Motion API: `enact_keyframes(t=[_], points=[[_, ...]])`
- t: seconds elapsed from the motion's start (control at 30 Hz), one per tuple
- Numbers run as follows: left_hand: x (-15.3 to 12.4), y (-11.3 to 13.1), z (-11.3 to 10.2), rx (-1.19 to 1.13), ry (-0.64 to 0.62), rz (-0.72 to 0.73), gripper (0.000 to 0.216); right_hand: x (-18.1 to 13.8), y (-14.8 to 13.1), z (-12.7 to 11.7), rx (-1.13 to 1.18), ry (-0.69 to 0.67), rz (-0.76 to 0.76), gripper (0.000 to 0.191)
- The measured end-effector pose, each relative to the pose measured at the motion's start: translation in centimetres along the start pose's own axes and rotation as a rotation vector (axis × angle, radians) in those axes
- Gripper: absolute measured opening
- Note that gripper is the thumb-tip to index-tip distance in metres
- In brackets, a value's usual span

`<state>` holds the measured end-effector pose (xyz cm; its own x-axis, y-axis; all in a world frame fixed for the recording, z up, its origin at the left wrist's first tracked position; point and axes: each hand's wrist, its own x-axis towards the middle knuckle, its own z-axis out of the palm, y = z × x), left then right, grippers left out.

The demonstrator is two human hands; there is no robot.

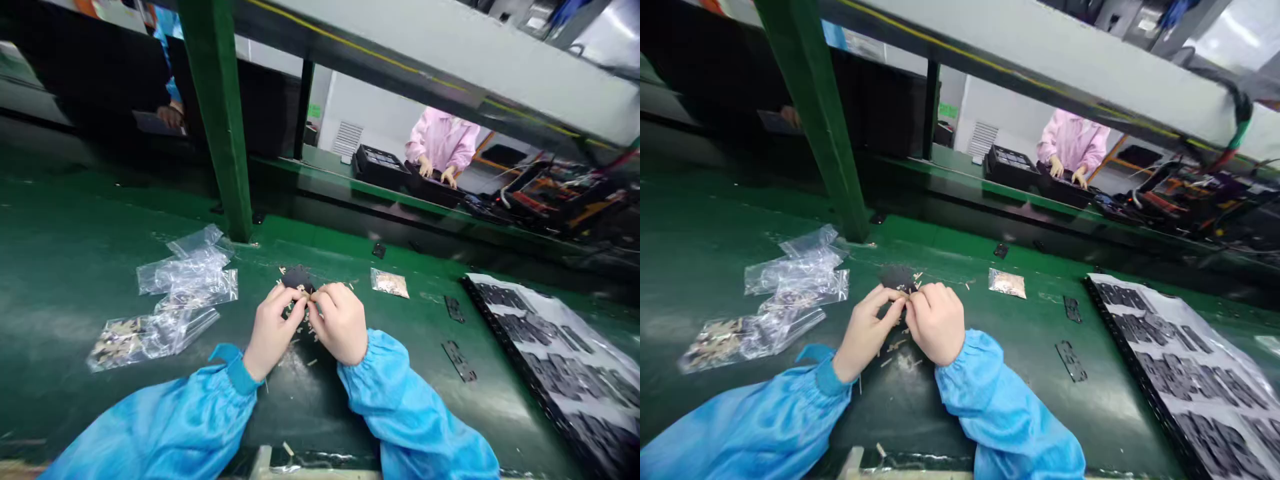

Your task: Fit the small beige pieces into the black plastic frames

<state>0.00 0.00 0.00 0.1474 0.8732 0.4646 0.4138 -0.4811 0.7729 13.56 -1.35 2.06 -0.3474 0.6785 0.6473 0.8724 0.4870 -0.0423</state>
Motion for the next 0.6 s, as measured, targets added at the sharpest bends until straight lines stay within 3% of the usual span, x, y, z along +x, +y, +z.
enact_keyframes(t=[0.27,0.6], points=[[-0.08,0.04,-0.38,0.148,-0.054,0.098,0.015,-0.12,-0.14,0.26,-0.111,-0.061,-0.059,0.018],[-0.02,0.13,-0.42,0.118,-0.086,0.083,0.015,0.06,0.09,0.26,-0.108,-0.056,-0.058,0.020]])
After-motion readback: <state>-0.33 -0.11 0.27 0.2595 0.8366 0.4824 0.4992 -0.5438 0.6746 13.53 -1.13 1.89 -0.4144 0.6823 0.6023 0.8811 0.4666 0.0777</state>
